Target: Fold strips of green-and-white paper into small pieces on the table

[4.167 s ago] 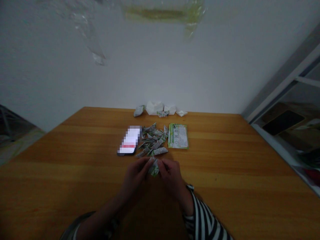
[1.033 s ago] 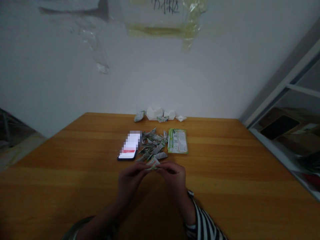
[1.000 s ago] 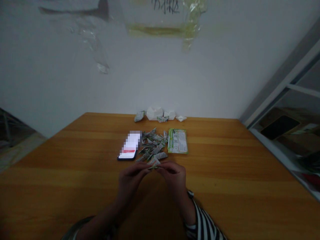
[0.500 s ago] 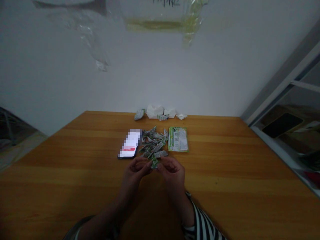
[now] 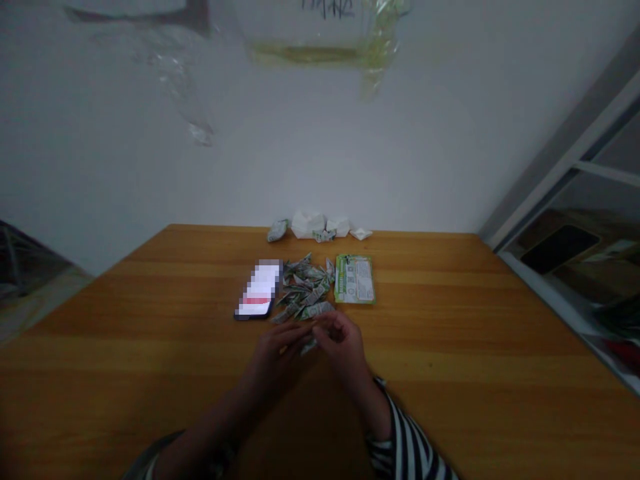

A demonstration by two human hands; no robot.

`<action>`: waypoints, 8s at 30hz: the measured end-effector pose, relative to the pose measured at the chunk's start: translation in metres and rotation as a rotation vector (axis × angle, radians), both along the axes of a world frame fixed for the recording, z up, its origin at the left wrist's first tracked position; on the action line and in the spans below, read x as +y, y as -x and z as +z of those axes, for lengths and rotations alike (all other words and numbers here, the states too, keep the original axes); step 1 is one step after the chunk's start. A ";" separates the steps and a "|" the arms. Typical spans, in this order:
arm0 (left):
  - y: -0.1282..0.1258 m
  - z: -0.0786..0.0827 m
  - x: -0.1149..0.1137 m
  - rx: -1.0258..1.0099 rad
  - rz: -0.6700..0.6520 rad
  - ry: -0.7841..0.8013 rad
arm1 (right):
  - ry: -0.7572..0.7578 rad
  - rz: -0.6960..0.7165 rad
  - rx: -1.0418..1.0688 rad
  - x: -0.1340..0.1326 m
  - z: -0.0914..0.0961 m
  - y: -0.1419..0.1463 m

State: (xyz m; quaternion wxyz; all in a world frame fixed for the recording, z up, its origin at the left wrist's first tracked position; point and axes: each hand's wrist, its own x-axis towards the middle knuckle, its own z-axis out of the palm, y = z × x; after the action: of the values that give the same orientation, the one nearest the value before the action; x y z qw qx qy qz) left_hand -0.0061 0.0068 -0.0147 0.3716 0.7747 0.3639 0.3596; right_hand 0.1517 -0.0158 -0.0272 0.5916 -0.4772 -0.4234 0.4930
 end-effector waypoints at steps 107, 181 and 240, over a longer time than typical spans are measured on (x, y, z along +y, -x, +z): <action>-0.006 -0.001 -0.006 -0.043 0.270 0.133 | -0.283 -0.162 -0.935 -0.013 -0.017 0.019; -0.003 0.004 -0.004 0.260 0.138 -0.114 | -0.154 -0.208 -0.605 -0.011 0.000 0.021; 0.001 0.005 -0.006 -0.225 0.473 0.113 | -0.240 0.125 -0.212 -0.002 0.007 -0.009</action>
State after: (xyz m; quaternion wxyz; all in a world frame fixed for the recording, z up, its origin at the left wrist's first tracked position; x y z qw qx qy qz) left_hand -0.0073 0.0008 -0.0100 0.3579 0.6014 0.5107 0.4995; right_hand 0.1603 -0.0178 -0.0204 0.5646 -0.4252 -0.5683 0.4213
